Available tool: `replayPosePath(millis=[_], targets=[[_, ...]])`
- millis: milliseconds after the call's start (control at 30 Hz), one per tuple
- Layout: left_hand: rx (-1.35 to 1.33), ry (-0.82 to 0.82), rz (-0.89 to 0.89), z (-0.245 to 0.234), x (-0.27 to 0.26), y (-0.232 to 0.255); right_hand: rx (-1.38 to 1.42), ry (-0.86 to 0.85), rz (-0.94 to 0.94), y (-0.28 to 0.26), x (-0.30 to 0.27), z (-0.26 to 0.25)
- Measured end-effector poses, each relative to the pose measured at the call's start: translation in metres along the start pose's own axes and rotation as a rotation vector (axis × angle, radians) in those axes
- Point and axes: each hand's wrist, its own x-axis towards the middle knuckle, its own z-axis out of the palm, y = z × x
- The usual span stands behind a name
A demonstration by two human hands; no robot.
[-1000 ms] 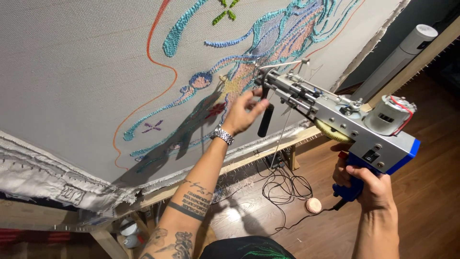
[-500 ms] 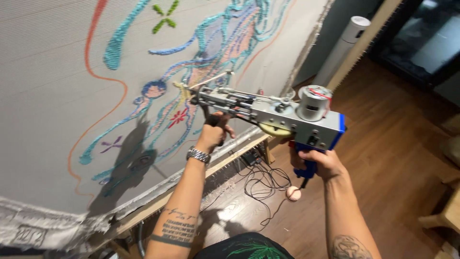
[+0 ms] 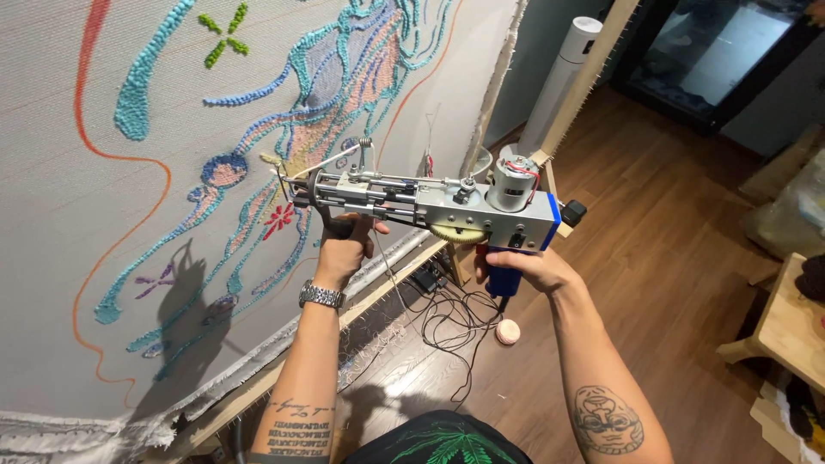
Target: Using a tufting gun to create a jellyfish design on a stretched canvas rug frame.
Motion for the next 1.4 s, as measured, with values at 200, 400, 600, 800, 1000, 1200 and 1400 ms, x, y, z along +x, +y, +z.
replayPosePath(millis=[200, 400, 600, 800, 1000, 1200, 1400], targets=[[0.081, 0.026, -0.009, 0.007, -0.007, 0.004, 0.093, 0.020, -0.036, 0.033, 0.005, -0.030], [0.045, 0.039, 0.006, 0.012, -0.013, 0.006, 0.199, -0.085, -0.063, 0.030, 0.003, -0.033], [0.443, -0.036, -0.251, 0.018, -0.020, 0.062, 0.222, 0.017, 0.178, 0.016, -0.008, -0.024], [-0.058, 0.017, -0.002, 0.010, -0.003, -0.012, 0.224, 0.004, 0.057, 0.031, -0.009, -0.031], [-0.088, 0.023, -0.009, 0.008, -0.005, -0.005, 0.256, -0.042, 0.055, 0.022, -0.002, -0.024], [-0.089, -0.001, -0.017, 0.010, -0.007, -0.003, 0.257, -0.100, 0.027, 0.020, 0.003, -0.023], [-0.081, -0.005, -0.037, 0.009, -0.007, -0.003, 0.259, -0.147, -0.025, 0.029, 0.005, -0.032]])
